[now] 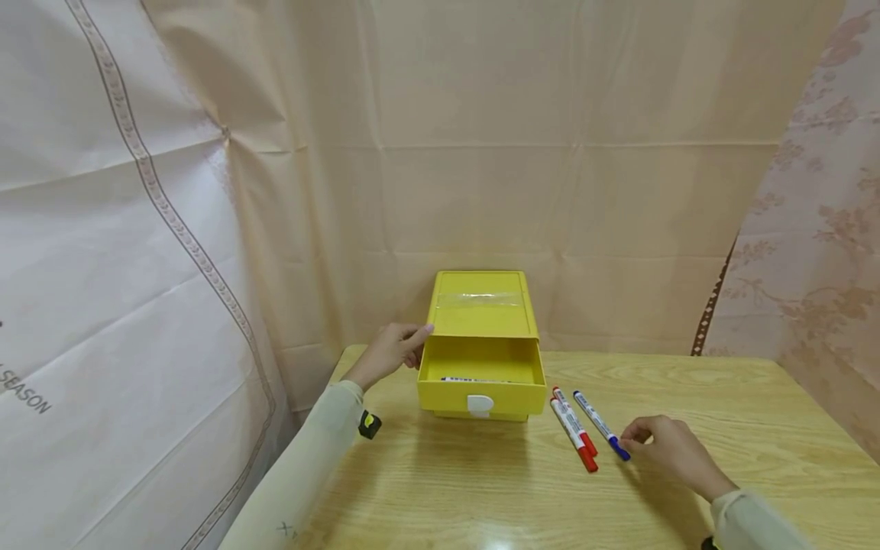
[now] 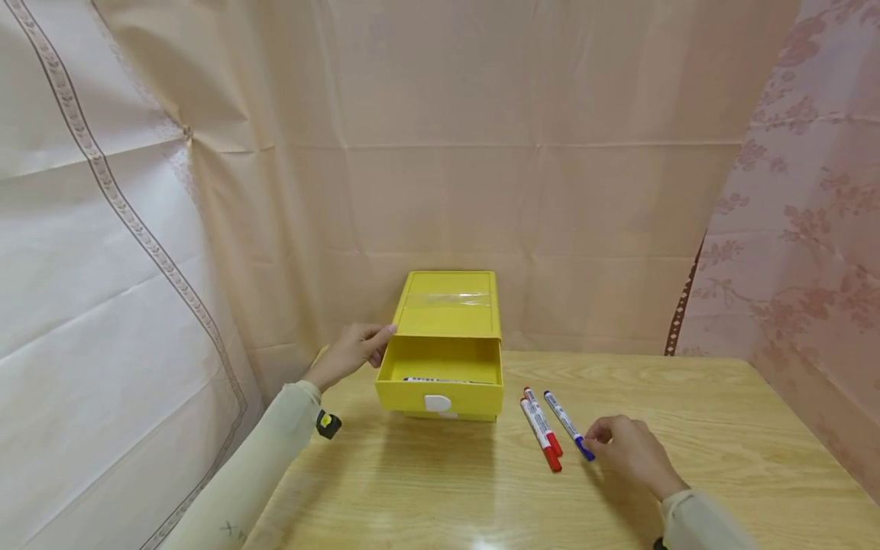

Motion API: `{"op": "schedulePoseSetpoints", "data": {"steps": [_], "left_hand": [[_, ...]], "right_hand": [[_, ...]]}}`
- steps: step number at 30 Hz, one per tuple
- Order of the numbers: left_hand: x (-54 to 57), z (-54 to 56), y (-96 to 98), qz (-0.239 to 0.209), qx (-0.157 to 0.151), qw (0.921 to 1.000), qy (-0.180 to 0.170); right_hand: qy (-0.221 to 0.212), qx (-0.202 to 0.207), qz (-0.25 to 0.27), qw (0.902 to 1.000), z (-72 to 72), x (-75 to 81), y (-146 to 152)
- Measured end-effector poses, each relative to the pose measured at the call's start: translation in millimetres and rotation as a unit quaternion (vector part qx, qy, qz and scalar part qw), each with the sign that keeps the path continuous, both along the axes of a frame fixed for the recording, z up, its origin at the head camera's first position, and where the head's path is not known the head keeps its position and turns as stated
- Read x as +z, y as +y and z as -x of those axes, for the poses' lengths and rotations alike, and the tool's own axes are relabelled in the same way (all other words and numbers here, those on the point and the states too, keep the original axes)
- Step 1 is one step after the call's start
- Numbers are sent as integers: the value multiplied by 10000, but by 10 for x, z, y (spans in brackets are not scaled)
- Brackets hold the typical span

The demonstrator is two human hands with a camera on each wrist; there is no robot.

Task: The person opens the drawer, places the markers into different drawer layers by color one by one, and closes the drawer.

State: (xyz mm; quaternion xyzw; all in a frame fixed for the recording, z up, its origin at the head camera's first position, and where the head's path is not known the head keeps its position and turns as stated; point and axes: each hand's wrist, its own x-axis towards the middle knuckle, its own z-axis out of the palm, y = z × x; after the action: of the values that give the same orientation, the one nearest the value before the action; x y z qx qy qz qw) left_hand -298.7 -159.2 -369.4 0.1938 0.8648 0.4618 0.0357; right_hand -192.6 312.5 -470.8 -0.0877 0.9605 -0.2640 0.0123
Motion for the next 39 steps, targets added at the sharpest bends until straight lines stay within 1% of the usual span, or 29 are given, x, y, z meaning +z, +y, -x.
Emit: {"op": "schedulePoseSetpoints", "data": {"steps": [4,11,20,27,39], "left_hand": [[-8,-4,-7,-8,-4,10000,14],[-37,-4,-10,61,-14,10000,42],[-22,-7,-5,35,17,10000,57],[-13,-5,-3,31,-24,10000,79],[0,-9,5,59,-30,9999,76]], "right_hand": [[-23,-123,-56,9999,-2,-40,-6],[-344,-282,-75,9990,-11,-101,-20],[-519,-395,-126,9978,20,-121,-41],[-387,-385,-153,9984,20,-144,-61],[-352,-442,-78,9984,47,-228,2]]}}
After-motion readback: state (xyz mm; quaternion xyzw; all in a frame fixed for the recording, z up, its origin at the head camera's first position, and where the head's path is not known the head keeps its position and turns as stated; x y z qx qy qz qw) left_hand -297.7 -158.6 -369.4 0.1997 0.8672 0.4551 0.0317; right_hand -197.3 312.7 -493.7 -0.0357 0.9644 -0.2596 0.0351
